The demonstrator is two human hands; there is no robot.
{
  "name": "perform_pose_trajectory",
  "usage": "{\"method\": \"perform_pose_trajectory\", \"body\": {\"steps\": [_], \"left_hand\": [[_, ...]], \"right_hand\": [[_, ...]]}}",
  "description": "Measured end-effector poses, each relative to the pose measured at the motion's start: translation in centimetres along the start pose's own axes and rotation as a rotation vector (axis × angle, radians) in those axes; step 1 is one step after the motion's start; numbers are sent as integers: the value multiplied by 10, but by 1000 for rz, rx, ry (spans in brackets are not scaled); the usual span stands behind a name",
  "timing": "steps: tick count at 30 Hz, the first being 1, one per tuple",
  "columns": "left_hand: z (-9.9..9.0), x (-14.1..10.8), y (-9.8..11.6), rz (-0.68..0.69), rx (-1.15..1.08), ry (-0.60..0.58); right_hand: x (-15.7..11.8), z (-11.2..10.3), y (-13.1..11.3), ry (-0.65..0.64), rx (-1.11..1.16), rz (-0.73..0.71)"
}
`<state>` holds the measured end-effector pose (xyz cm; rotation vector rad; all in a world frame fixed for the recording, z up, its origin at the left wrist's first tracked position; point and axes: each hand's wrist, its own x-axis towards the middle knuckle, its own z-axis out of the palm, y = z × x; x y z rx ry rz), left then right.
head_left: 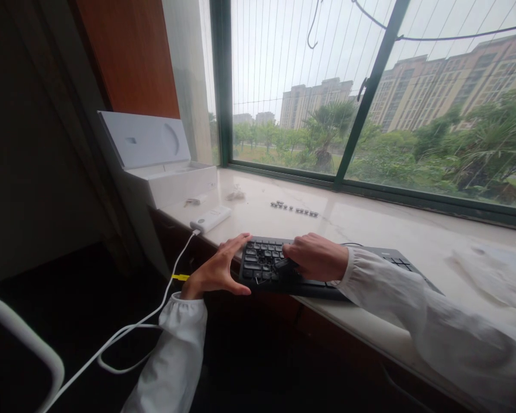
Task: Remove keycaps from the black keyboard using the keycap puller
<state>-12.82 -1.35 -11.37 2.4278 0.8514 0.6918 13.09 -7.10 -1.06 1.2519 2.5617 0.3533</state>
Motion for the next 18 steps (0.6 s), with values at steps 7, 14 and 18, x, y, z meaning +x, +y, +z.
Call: {"method": "perform_pose_trajectory", "body": {"steps": [7,14,18], "left_hand": [[1,-1,-1,4,25,4],[2,-1,-1,13,20,7],[2,-1,-1,10,9,6]], "right_hand": [[-1,0,-12,31,-11,50],[-1,5,-10,16,13,82],[1,6,-9,0,25,86]]}}
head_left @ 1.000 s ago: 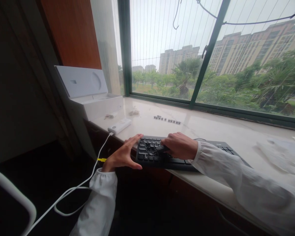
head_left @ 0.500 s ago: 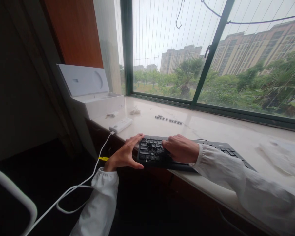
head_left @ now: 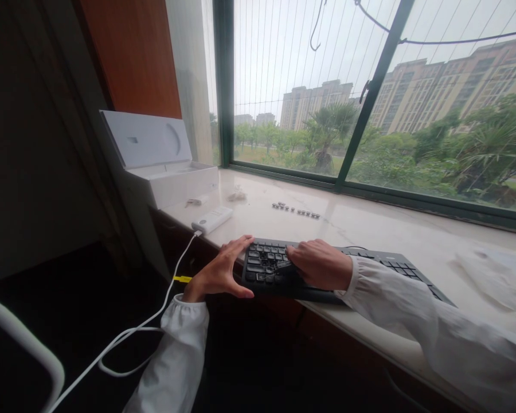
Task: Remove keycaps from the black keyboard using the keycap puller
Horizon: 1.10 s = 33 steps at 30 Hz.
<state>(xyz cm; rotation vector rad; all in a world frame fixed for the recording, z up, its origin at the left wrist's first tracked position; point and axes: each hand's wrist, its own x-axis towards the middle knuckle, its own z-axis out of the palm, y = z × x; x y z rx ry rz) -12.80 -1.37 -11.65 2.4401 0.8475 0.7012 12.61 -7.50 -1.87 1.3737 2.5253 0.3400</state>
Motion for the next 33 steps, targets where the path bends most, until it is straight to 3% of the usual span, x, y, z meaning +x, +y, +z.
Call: {"method": "perform_pose_trajectory", "body": {"steps": [7,12,19,23,28,33], "left_hand": [[-1,-1,2,-4,-4,3],[-1,-2,3,-14,4,-3],[0,-3,2,-8,25,-5],[0,-4,1,-7,31,-1],[0,-5,0,-9,54,-5],[0,-4,-1,4,65,1]], "right_hand": [[2,-3,3,-48,167,-32],[-2,-12,34,81,352,90],[-3,-19,71,89,589,289],[-1,-15,67,67,596,296],[1,-10,45,41,537,99],[1,-12,23,-23,398,161]]}}
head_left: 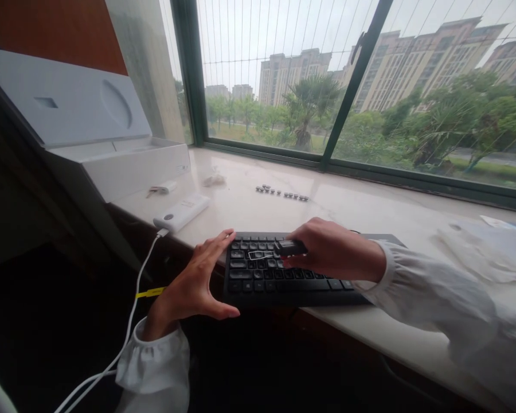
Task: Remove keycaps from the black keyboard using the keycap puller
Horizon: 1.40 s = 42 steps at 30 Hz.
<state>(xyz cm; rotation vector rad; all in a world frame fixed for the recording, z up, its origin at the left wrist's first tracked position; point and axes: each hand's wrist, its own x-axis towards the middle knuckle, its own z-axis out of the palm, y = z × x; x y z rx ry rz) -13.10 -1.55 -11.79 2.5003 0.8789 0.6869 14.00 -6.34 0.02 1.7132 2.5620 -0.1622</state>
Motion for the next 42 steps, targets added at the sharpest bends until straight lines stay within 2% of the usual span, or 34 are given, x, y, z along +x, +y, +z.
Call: {"method": "perform_pose_trajectory", "body": {"steps": [5,13,24,42], "left_hand": [[1,0,-1,5,2,2],[2,-2,-1,3,-1,-1],[2,-1,-2,6,13,0],[3,-2,-2,3,0,-6]], "right_hand": [[2,5,-3,-32,-106,43],[3,9,-5,-25,-133,57],[0,11,-8,-1,-224,-119],[-3,16,-13,47,-282,-158]]}}
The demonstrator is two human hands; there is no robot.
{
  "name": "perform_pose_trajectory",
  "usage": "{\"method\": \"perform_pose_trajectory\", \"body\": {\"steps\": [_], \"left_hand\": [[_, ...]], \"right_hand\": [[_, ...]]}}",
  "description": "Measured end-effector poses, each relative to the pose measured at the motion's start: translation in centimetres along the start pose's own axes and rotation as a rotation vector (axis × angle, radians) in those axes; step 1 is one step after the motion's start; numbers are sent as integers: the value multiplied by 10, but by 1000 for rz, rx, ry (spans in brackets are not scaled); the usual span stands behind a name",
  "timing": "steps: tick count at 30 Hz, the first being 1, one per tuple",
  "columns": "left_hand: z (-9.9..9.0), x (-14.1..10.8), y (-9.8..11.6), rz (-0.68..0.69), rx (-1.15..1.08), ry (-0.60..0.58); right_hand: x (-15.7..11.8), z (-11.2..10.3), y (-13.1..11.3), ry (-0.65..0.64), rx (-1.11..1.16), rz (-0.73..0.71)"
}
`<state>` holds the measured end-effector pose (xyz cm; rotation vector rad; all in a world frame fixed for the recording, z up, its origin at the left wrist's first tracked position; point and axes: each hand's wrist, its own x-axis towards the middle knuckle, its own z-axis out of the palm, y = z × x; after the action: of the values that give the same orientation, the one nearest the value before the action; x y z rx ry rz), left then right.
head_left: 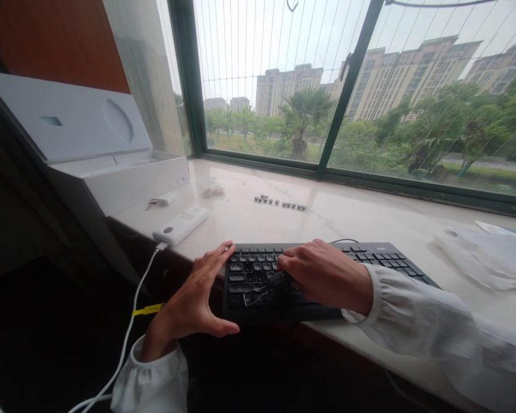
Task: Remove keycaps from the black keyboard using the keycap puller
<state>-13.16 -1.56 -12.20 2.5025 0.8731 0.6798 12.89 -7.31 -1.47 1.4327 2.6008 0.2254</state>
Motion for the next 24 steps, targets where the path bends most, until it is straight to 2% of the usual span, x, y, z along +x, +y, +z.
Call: {"method": "perform_pose_trajectory", "body": {"steps": [24], "left_hand": [[-2,2,-1,-30,-83,18]], "right_hand": [[0,6,0,89,-45,4]]}}
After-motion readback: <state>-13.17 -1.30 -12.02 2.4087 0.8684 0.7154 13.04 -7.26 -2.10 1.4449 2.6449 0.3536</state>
